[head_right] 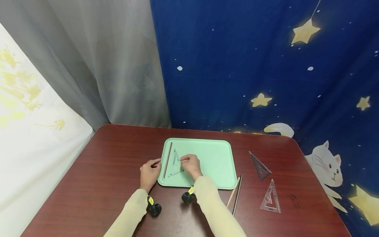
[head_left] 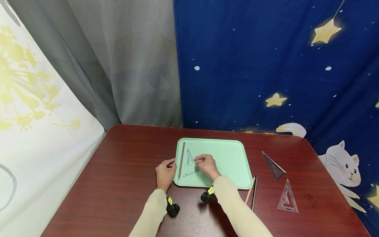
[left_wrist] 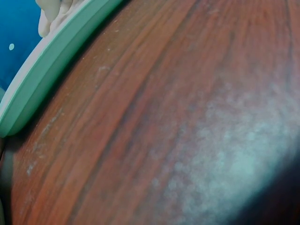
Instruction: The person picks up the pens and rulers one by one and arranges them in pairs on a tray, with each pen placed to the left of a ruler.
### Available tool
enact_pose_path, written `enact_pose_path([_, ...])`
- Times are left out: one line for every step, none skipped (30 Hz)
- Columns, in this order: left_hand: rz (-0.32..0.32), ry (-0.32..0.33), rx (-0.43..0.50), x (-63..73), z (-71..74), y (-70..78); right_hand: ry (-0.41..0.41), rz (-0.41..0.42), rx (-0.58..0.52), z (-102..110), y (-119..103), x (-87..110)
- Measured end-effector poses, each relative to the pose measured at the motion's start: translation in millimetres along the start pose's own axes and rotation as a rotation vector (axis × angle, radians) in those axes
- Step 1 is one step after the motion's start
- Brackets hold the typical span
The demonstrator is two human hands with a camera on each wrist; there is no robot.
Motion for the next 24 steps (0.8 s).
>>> enact_pose_path([0.001, 0.001, 0.0, 0.1, 0.0, 0.2, -0.004, -0.011, -0.029, 0.4, 1.2, 0.4])
enact_pose_path([0.001, 0.002, 0.0, 0.1, 0.0, 0.4, -0.008, -0.018, -0.058, 0.6, 2.2, 0.7])
enact_pose_path([0.001, 0.003, -0.004, 0.1, 0.0, -0.1, -0.011, -0.028, -0.086, 1.1, 3.2, 1.2])
enact_pose_path([0.0, 0.005, -0.007, 0.1, 0.1, -0.2, -0.013, -0.023, -0.102, 1.8, 3.4, 1.6])
enact_pose_path([-0.001, 0.008, -0.01, 0.1, 0.3, -0.3, -0.016, -0.02, -0.121, 2.4, 3.9, 2.0])
enact_pose_path([-0.001, 0.011, -0.013, 0.1, 0.4, -0.3, -0.018, -0.017, -0.141, 3.0, 4.3, 2.5])
enact_pose_path([-0.002, 0.012, -0.017, 0.1, 0.5, -0.2, -0.021, -0.018, -0.159, 3.4, 5.4, 3.0])
enact_pose_path([-0.003, 0.013, -0.019, 0.1, 0.4, 0.1, -0.025, -0.015, -0.176, 3.9, 6.0, 3.8])
enact_pose_path([-0.004, 0.013, -0.021, 0.1, 0.4, 0.6, -0.028, -0.018, -0.192, 4.5, 7.3, 4.4])
enact_pose_path([-0.005, 0.013, -0.02, 0.1, 0.6, 1.0, -0.032, -0.021, -0.206, 4.7, 8.5, 5.0])
enact_pose_path([-0.004, 0.012, -0.018, 0.1, 0.7, 1.4, -0.036, -0.029, -0.22, 4.9, 9.8, 5.8])
enact_pose_path([-0.005, 0.011, -0.017, 0.0, 0.9, 1.8, -0.039, -0.034, -0.23, 5.2, 10.9, 6.7])
enact_pose_path([-0.006, 0.01, -0.017, 0.0, 1.2, 1.8, -0.044, -0.038, -0.238, 5.3, 12.1, 7.6])
enact_pose_path([-0.007, 0.01, -0.017, 0.0, 1.5, 1.5, -0.05, -0.038, -0.243, 5.6, 12.8, 8.8])
enact_pose_path([-0.008, 0.009, -0.018, 0.0, 1.6, 1.3, -0.055, -0.041, -0.251, 5.7, 13.9, 9.9])
enact_pose_path([-0.009, 0.01, -0.018, 0.0, 1.9, 1.0, -0.06, -0.038, -0.255, 6.1, 14.2, 11.4])
enact_pose_path([-0.011, 0.012, -0.02, 0.0, 2.1, 0.6, -0.067, -0.039, -0.263, 6.2, 15.2, 12.8])
enact_pose_path([-0.011, 0.013, -0.02, 0.1, 2.1, 0.4, -0.074, -0.037, -0.268, 6.4, 16.1, 14.3])
enact_pose_path([-0.012, 0.014, -0.022, 0.1, 2.1, 0.1, -0.081, -0.037, -0.278, 6.7, 17.1, 15.9])
enact_pose_path([-0.013, 0.014, -0.023, 0.2, 2.0, 0.0, -0.087, -0.035, -0.288, 7.3, 17.9, 17.4])
enact_pose_path([-0.012, 0.015, -0.022, 0.3, 1.9, 0.3, -0.093, -0.033, -0.298, 8.1, 18.6, 19.0])
enact_pose_path([-0.01, 0.016, -0.02, 0.4, 1.7, 0.3, -0.099, -0.034, -0.308, 9.0, 19.2, 20.6])
enact_pose_path([-0.008, 0.015, -0.02, 0.4, 1.6, 0.3, -0.106, -0.034, -0.321, 9.9, 20.3, 21.8])
enact_pose_path([-0.007, 0.014, -0.019, 0.5, 1.5, 0.3, -0.108, -0.032, -0.33, 11.4, 20.8, 23.2])
Point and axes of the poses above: each hand's wrist, its own x-axis away from the middle knuckle, its own z-axis out of the back of the hand, y = z × x, the point moved 8 cm from there along -x, towards the middle knuckle, and after that the axes turned 10 degrees about x, right-handed, at the moved point
